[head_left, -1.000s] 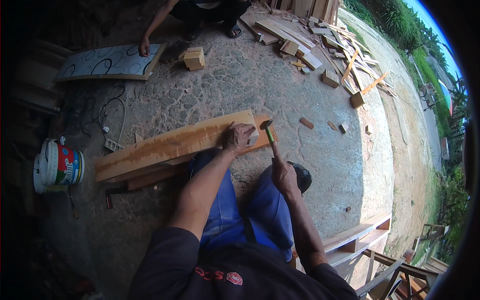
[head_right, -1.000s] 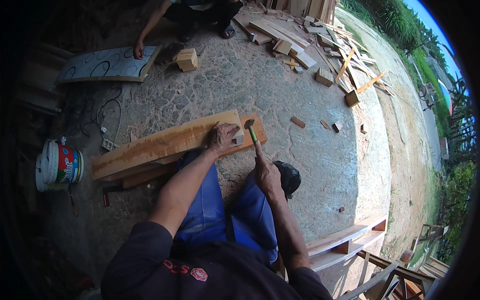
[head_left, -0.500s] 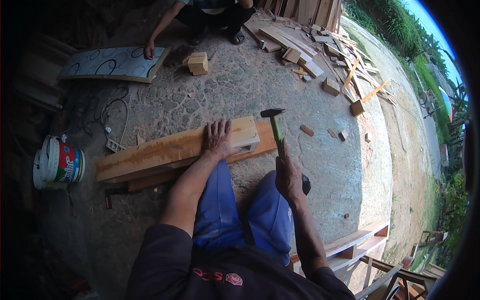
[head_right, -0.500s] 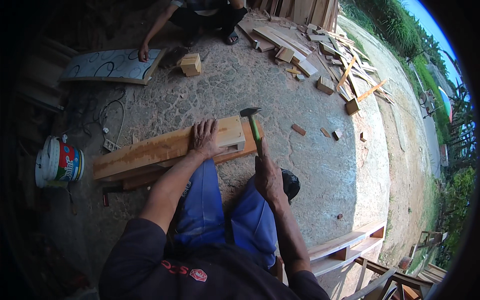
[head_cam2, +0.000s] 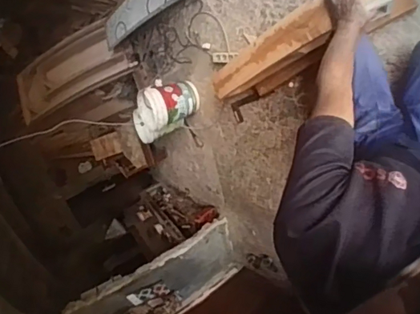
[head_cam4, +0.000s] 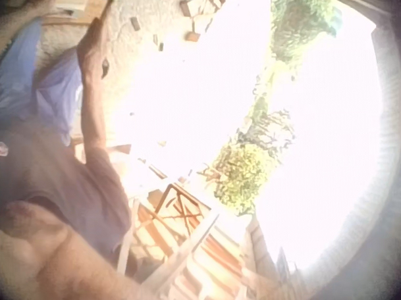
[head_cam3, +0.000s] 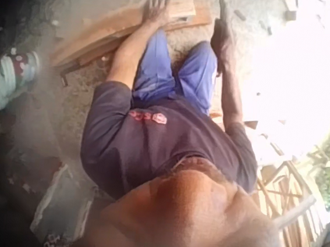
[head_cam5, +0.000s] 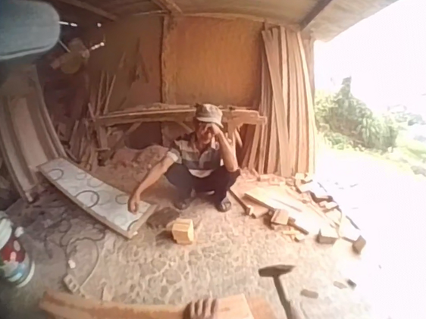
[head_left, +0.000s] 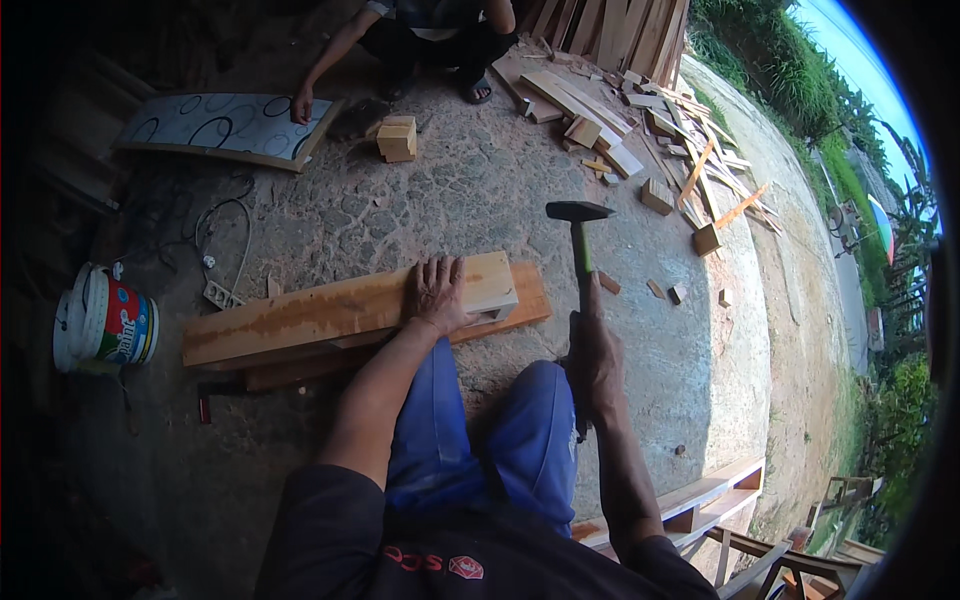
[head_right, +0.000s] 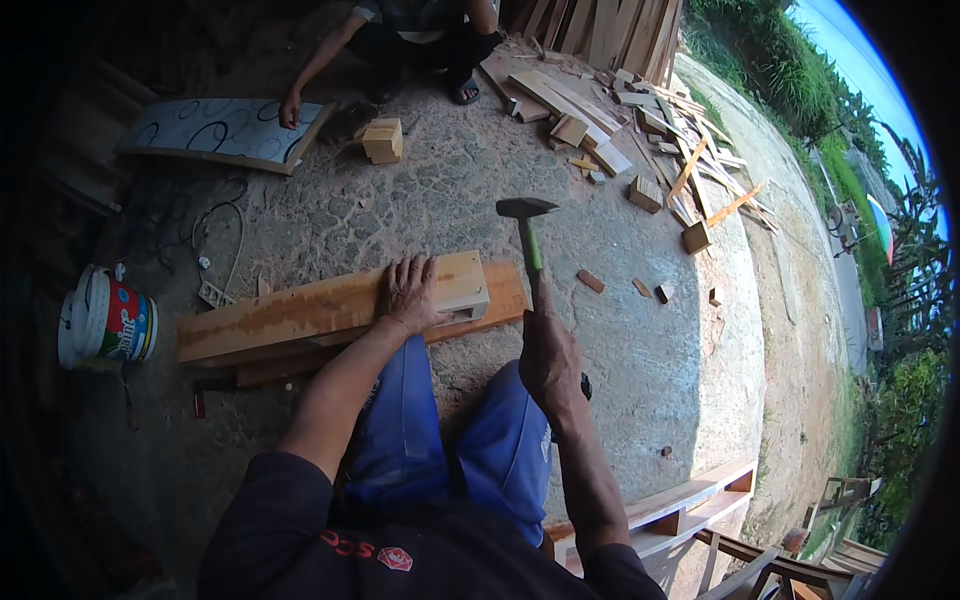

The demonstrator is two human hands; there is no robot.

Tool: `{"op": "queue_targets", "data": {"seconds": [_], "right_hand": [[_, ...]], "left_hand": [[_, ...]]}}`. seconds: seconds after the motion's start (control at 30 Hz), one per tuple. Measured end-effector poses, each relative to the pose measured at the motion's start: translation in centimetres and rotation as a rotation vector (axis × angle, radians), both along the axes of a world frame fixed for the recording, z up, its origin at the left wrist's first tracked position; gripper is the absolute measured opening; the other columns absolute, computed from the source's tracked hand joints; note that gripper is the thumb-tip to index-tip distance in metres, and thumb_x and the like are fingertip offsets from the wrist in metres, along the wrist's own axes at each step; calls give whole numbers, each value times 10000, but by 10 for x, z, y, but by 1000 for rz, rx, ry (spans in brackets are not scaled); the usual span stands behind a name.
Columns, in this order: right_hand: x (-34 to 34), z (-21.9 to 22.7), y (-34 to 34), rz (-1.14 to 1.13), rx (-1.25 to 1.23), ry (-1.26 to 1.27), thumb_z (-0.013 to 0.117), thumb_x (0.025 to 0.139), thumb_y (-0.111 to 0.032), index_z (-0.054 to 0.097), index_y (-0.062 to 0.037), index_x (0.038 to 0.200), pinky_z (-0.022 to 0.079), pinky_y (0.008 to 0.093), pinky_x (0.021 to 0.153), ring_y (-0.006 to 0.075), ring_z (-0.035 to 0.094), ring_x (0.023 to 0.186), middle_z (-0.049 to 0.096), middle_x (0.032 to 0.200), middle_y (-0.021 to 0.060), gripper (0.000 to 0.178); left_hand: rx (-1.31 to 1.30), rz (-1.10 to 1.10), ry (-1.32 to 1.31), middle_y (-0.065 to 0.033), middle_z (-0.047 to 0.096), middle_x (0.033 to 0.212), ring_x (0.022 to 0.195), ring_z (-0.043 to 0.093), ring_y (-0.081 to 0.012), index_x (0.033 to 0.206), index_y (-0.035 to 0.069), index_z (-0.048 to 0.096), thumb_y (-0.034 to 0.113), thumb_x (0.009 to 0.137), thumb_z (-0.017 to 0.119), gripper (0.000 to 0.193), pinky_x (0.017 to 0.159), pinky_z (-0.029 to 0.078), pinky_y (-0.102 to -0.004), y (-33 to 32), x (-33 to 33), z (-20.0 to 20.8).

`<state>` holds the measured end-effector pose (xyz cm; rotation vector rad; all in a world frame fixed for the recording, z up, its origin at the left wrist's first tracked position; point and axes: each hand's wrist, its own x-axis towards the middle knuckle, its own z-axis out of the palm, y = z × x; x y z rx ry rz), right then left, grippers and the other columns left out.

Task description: The person aligns wooden boards on the ground and drives nails into the joints using a hammer to assemble a rectangular frame.

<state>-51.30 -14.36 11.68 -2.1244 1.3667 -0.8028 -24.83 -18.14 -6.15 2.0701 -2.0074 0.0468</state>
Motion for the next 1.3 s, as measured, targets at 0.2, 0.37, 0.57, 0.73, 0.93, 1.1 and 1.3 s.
{"op": "queue_targets", "data": {"seconds": [0.2,0.37,0.57,0.73,0.93,1.1,1.3], "right_hand": [[-28,18,0,234,-436,-794,476,970,-9,410,60,1353,446,357,530,258,581,596,538,776,73,395],[-26,-139,22,152,90,143,496,950,-30,158,-130,1604,498,489,622,441,663,747,642,852,306,743],[-20,52,-11,-36,-216,-606,506,974,-48,381,-29,1457,519,440,625,368,677,737,675,898,218,499],[-32,-55,7,-26,-415,-316,522,996,-124,413,3,1387,433,408,532,308,558,587,592,746,189,426],[0,-63,9,105,67,120,523,965,-23,252,-147,1587,505,489,639,434,674,799,678,998,292,690],[-51,68,-37,58,-411,-889,494,987,19,396,-27,1456,488,319,681,213,622,811,633,1008,117,481],[-37,-138,14,106,243,305,510,923,-50,199,-70,1590,476,483,574,414,638,642,618,671,255,736]], "left_hand": [[-83,-56,77,-169,443,1308,1256,391,-369,1445,25,373,642,580,813,1150,1131,213,-591,-5,-22,3],[-96,-38,-39,-167,438,1312,1257,385,-372,1451,19,366,692,564,803,1196,1131,200,-602,-8,-10,-16],[20,15,54,-170,414,1390,1336,355,-382,1460,39,378,610,582,818,1135,1156,214,-581,10,2,7],[-14,-25,57,-177,413,1398,1344,352,-379,1449,30,387,653,579,805,1149,1147,226,-580,0,-15,3],[7,-43,79,-173,430,1322,1264,384,-389,1439,23,363,680,583,796,1163,1154,186,-618,13,-17,-9],[-96,-16,69,-175,429,1309,1261,384,-380,1432,25,367,708,581,782,1167,1154,186,-620,-5,-3,-6],[11,-60,78,-164,426,1344,1284,378,-369,1433,17,368,779,582,745,1202,1155,187,-616,-1,-25,-1]]}}
